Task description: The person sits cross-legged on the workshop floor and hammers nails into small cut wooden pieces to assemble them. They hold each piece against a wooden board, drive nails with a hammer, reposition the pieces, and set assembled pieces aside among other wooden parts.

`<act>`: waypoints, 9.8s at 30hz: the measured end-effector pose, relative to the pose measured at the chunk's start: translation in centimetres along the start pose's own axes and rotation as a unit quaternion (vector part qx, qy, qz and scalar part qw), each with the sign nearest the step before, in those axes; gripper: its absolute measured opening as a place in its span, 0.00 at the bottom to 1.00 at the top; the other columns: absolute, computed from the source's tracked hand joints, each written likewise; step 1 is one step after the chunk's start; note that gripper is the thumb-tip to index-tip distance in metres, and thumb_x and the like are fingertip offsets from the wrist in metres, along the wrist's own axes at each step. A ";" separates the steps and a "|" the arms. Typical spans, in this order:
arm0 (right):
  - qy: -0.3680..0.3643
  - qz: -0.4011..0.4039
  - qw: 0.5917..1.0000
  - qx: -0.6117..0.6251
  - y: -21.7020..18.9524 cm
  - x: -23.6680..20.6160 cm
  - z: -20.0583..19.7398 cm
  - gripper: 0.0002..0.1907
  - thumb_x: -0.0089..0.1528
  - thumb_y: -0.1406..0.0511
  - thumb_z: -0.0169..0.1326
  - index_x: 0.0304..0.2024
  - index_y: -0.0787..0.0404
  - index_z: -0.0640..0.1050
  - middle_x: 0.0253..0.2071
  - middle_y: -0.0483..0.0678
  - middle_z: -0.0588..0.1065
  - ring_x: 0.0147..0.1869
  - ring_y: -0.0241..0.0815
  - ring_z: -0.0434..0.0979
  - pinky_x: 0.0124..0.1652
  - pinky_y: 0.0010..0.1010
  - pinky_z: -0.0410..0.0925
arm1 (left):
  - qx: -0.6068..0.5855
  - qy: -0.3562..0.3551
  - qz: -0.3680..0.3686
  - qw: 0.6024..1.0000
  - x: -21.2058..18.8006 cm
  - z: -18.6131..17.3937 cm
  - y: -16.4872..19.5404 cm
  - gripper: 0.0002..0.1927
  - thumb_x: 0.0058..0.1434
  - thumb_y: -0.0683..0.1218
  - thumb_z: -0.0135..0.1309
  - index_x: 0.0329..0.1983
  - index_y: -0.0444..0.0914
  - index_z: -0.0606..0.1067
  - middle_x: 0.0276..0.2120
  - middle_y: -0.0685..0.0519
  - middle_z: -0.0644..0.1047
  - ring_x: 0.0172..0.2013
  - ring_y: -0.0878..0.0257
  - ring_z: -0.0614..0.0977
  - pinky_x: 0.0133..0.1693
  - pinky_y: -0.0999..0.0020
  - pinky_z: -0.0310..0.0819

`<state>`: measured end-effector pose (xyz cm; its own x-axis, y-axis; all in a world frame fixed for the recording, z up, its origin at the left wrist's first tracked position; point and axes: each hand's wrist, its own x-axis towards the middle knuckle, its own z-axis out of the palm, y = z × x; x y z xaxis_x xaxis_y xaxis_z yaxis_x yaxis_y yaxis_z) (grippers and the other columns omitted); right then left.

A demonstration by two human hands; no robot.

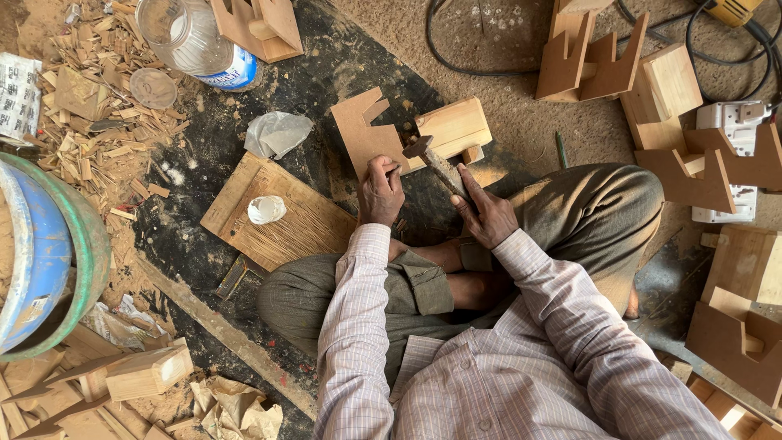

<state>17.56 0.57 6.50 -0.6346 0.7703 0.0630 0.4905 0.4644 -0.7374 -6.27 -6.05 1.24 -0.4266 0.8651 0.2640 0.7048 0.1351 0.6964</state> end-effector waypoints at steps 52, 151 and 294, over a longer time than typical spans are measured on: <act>-0.041 -0.139 0.962 -0.233 -2.8 1.6 -2.7 0.35 0.68 0.55 0.57 0.75 0.54 0.62 0.23 0.49 0.72 0.17 0.45 0.70 0.18 0.40 0.62 | 0.050 0.018 -0.019 0.998 -0.4 0.0 -1.1 0.22 0.62 0.38 0.63 0.54 0.34 0.65 0.41 0.38 0.80 0.41 0.40 0.83 0.39 0.50 0.79; -0.069 -0.143 0.953 -0.259 -2.2 2.7 -2.3 0.32 0.66 0.55 0.56 0.71 0.53 0.67 0.28 0.52 0.79 0.17 0.45 0.72 0.18 0.42 0.66 | -0.095 0.004 -0.308 0.947 3.8 -1.7 -5.2 0.56 0.55 0.56 0.70 0.75 0.32 0.49 0.62 0.32 0.71 0.53 0.42 0.80 0.51 0.54 0.77; 0.056 0.014 0.998 -0.022 3.6 -0.3 -2.2 0.37 0.69 0.57 0.55 0.75 0.63 0.59 0.65 0.65 0.72 0.47 0.62 0.83 0.36 0.42 0.76 | 0.162 -0.016 -0.089 0.983 10.5 -6.9 -10.0 0.16 0.61 0.38 0.57 0.53 0.40 0.79 0.41 0.48 0.83 0.41 0.52 0.81 0.45 0.54 0.75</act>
<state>20.85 3.02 5.29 -0.5510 0.8258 0.1203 0.5336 0.4595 -0.7100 -21.70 -1.68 1.60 -0.5448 0.8279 0.1335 0.7664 0.4269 0.4799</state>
